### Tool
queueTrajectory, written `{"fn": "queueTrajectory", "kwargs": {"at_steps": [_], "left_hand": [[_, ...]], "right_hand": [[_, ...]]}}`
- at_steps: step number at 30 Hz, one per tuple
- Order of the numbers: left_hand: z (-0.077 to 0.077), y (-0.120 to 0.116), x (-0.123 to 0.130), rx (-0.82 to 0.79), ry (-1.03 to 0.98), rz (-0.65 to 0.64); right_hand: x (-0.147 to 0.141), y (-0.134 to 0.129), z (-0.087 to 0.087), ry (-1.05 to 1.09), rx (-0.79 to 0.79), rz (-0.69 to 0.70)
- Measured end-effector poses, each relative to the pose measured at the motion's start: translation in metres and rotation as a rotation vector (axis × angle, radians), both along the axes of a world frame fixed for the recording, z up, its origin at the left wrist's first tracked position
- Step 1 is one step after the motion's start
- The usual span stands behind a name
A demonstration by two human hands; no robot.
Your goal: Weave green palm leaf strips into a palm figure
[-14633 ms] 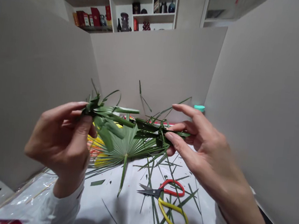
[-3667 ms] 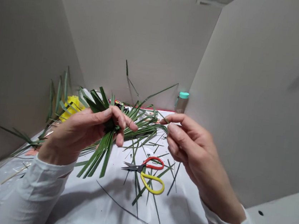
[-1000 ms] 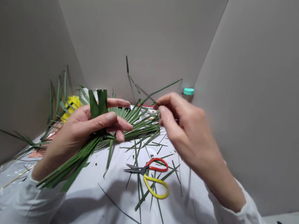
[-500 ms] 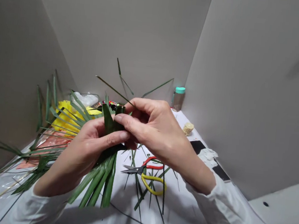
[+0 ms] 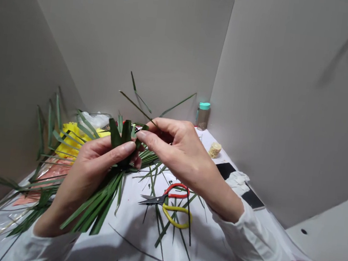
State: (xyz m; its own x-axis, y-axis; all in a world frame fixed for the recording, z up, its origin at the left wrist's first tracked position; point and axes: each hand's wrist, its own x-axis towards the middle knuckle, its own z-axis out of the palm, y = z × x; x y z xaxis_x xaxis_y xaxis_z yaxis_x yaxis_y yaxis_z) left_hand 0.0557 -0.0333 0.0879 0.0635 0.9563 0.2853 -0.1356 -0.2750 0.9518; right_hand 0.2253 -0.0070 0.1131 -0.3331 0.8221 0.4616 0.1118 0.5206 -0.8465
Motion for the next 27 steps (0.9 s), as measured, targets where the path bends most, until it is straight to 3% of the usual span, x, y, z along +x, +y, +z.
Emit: {"fn": "queueTrajectory", "kwargs": {"at_steps": [10, 17, 23, 27], "left_hand": [[0.002, -0.002, 0.006, -0.056, -0.171, -0.045], [0.003, -0.001, 0.006, -0.084, -0.145, 0.034], [0.002, 0.001, 0.003, -0.084, -0.106, 0.065], [0.002, 0.001, 0.001, -0.056, -0.091, 0.111]], "right_hand": [[0.004, 0.005, -0.006, 0.077, -0.017, -0.012], [0.022, -0.007, -0.019, 0.181, -0.098, 0.007], [0.026, -0.018, -0.017, 0.052, -0.055, -0.052], [0.028, -0.014, -0.016, -0.074, 0.036, 0.042]]}}
